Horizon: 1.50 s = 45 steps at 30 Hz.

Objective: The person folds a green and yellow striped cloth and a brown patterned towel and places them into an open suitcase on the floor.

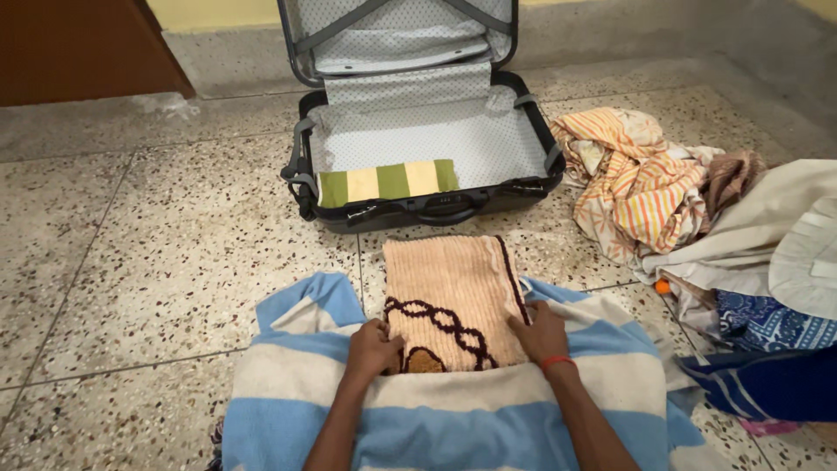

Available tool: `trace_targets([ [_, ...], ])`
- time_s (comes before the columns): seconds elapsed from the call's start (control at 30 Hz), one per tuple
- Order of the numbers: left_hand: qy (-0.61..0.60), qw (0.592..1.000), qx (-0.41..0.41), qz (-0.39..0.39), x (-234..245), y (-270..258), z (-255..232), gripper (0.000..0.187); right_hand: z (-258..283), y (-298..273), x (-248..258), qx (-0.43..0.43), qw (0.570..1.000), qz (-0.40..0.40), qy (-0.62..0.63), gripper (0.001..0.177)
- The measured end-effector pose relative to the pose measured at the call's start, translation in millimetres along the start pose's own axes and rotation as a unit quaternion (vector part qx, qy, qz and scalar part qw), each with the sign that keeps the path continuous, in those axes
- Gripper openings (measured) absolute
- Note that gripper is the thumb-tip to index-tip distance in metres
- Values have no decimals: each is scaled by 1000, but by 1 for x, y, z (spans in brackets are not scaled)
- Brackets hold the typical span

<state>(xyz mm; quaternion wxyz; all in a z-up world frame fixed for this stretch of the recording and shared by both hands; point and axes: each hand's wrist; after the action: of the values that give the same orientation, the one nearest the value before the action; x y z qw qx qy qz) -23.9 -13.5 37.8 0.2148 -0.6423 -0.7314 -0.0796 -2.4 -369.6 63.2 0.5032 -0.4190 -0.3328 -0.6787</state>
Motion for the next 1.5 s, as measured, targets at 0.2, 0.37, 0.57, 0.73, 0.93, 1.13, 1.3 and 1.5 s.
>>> trace_targets([
  [0.2, 101, 995, 13, -6, -5, 2, 9, 51, -5, 2, -9, 56, 994, -22, 89, 61],
  [0.37, 141, 989, 50, -3, -1, -7, -16, 62, -11, -1, -12, 12, 999, 48, 16, 54],
  [0.57, -44, 999, -2, 19, -3, 8, -2, 74, -4, 3, -10, 45, 998, 17, 27, 66],
  [0.73, -140, 987, -54, 59, -1, 10, -15, 77, 2, 15, -10, -46, 962, 129, 236, 62],
  [0.93, -169, 971, 156, 64, -5, 21, 16, 61, 12, 11, 13, -155, 866, 335, 337, 54],
  [1.13, -12, 998, 43, -35, -13, 26, 15, 67, 5, 21, -8, -86, 951, 225, 193, 54],
  [1.3, 47, 997, 42, -34, 2, 71, 1, 77, 9, 40, -1, 22, 999, -36, -19, 53],
  [1.5, -167, 979, 111, 25, -5, 136, 8, 72, 32, 101, -10, 56, 992, -31, 112, 61],
])
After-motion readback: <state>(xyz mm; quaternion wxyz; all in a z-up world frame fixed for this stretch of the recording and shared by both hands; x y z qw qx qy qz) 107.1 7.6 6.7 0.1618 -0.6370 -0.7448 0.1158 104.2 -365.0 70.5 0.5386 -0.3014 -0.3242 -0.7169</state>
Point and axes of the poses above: each hand's wrist, its own y-axis towards the middle knuckle, its own x-axis out of the back of the hand, z = x × y, and after that the axes turned 12 degrees about -y, right-handed
